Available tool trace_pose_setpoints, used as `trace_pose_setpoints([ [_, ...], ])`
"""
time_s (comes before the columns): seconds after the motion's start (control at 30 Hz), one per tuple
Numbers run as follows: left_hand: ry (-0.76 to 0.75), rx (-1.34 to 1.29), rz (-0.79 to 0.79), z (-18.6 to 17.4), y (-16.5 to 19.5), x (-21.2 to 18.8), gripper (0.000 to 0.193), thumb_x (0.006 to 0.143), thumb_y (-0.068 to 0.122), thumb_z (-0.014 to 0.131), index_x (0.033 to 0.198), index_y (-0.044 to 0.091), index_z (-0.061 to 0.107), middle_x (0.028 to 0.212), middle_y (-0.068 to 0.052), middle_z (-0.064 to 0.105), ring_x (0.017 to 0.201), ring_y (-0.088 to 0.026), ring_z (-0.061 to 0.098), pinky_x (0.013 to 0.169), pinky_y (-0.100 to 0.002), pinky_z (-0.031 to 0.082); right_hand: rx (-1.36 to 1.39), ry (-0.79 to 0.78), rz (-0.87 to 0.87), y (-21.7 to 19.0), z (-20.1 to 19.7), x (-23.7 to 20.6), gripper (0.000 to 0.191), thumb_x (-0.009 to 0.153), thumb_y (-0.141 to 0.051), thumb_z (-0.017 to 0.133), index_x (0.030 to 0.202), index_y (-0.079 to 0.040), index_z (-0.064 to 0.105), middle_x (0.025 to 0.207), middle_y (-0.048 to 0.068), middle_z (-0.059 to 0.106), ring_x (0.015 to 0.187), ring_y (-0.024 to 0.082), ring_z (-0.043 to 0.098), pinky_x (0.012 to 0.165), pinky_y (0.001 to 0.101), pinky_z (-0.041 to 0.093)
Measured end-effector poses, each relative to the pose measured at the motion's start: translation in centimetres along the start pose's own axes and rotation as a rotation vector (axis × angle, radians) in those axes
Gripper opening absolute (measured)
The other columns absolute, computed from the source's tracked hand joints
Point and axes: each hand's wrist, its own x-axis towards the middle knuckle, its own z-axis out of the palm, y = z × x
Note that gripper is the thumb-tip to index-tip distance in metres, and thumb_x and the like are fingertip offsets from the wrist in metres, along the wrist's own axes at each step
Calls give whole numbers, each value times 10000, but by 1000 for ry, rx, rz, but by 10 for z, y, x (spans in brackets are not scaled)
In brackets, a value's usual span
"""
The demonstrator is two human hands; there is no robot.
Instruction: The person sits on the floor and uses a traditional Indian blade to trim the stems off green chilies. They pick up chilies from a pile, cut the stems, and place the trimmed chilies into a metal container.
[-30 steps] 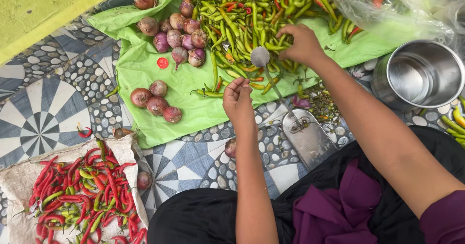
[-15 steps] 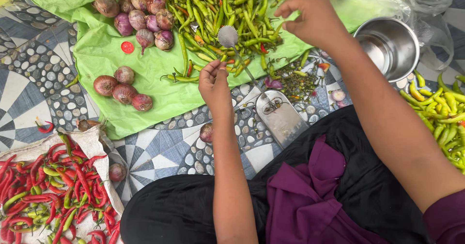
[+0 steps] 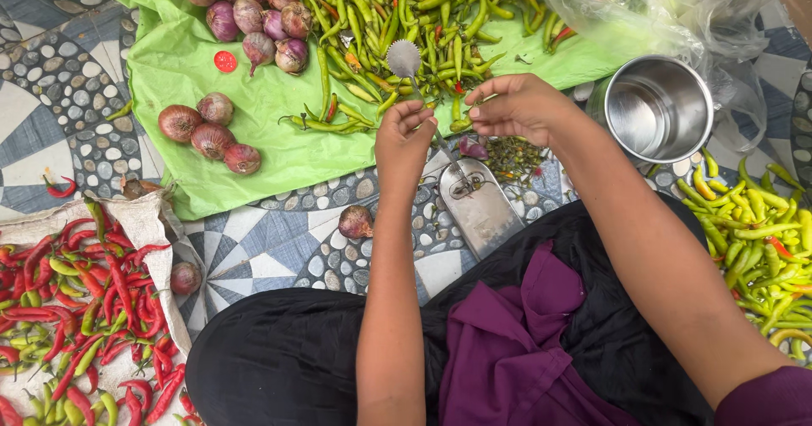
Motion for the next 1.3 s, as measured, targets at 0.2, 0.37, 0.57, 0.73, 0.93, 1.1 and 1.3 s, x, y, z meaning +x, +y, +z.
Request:
trace_pose_setpoints([
  [0.2, -198, 153, -185, -2, 11, -9, 373, 867, 203, 795, 1170, 9, 694, 828, -77, 737, 679, -87, 633, 626, -238, 512, 75, -59, -96, 14, 17, 2, 172, 903, -71, 752, 1040, 27, 723, 947, 93, 753, 814, 141, 740, 768, 263, 631],
  [0.37, -88, 485, -142, -11, 15, -9, 359, 865, 310, 776, 1127, 66, 748, 715, -72, 723, 601, -103, 608, 578, -285, 456, -143, -102, -79, 10, 22, 24, 149, 916, -110, 758, 989, 20, 763, 892, 95, 768, 715, 118, 700, 674, 250, 597],
  [0.57, -69, 555, -101, -16, 11, -9, 302, 858, 311, 783, 1029, 62, 768, 749, -45, 722, 654, -145, 659, 628, -310, 511, -329, -54, -88, 19, 39, 25, 131, 910, -116, 764, 961, 5, 768, 835, 85, 750, 656, 113, 676, 612, 255, 579],
  [0.73, -50, 657, -188, -10, 24, -13, 261, 880, 299, 743, 1065, 117, 771, 754, -120, 716, 686, -267, 672, 650, -369, 514, -311, -19, -67, 23, 41, 30, 87, 917, -92, 743, 943, -9, 751, 821, 77, 740, 660, 124, 685, 613, 275, 584],
  [0.93, -59, 1053, -234, 11, 44, -22, 259, 941, 388, 636, 1042, 199, 780, 958, -130, 755, 939, -374, 705, 777, -478, 535, -231, -33, 171, 28, 26, 50, 55, 894, -52, 694, 932, -21, 720, 823, 78, 719, 682, 159, 692, 643, 310, 617],
  [1.1, -140, 1172, -480, 19, 54, -23, 313, 945, 434, 636, 1050, 184, 793, 1075, -127, 749, 1047, -351, 700, 851, -461, 552, -391, -79, 313, 34, 24, 57, 57, 855, -11, 687, 902, 8, 713, 760, 108, 674, 639, 210, 660, 607, 348, 594],
  [1.3, -121, 1175, -571, 23, 42, -22, 374, 950, 429, 642, 1086, 106, 772, 1144, -142, 744, 1095, -342, 703, 865, -457, 560, -522, -56, 367, 30, 28, 60, 72, 842, -26, 728, 898, 17, 713, 763, 116, 667, 637, 217, 645, 596, 357, 582],
])
